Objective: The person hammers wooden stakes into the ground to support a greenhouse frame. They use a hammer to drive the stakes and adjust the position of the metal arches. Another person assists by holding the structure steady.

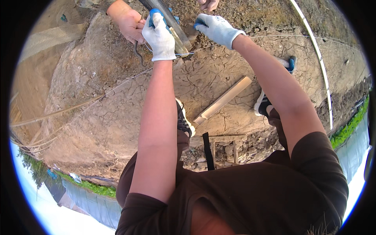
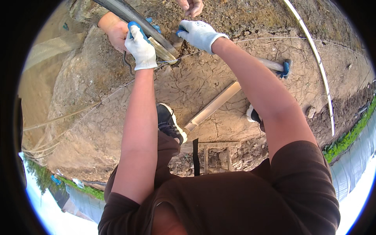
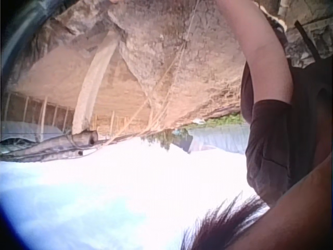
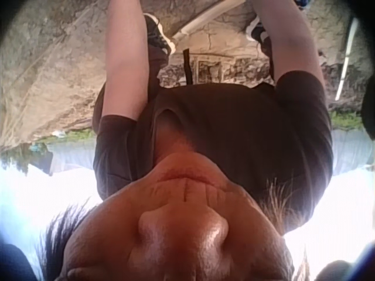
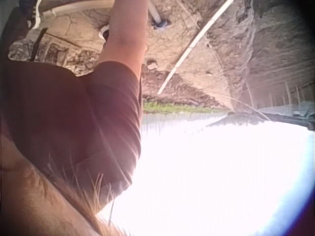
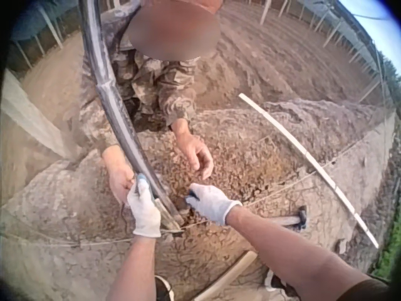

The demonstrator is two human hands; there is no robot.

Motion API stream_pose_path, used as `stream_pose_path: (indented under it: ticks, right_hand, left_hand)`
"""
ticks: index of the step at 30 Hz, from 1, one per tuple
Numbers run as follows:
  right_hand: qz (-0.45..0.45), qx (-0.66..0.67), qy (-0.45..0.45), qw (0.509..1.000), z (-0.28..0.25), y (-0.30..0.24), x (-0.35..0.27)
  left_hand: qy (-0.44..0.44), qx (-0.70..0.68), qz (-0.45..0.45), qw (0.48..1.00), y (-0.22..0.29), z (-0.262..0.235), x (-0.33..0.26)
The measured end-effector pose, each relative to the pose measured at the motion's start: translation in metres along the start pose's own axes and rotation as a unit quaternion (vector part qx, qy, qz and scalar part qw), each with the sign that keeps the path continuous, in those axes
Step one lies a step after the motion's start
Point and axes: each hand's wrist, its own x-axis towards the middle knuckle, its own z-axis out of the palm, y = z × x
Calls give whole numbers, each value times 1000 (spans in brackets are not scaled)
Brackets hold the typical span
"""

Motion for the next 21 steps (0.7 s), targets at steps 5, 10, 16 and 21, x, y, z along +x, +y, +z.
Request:
stream_pose_path:
  ticks: [5, 10, 16, 21]
  right_hand:
    - [-128, -51, 26, 990, 14, -14, 5]
    - [162, 231, 99, 954, -8, 36, 9]
    - [173, 341, 170, 908, -29, 44, -13]
    - [319, 600, 203, 705, -12, 37, -48]
  left_hand:
    - [-29, 66, 13, 997, 2, -6, 3]
    - [2, -60, -27, 998, 9, 9, -5]
    - [-30, 4, -21, 999, 7, -4, -1]
    - [-20, -29, -5, 999, 12, 0, -3]
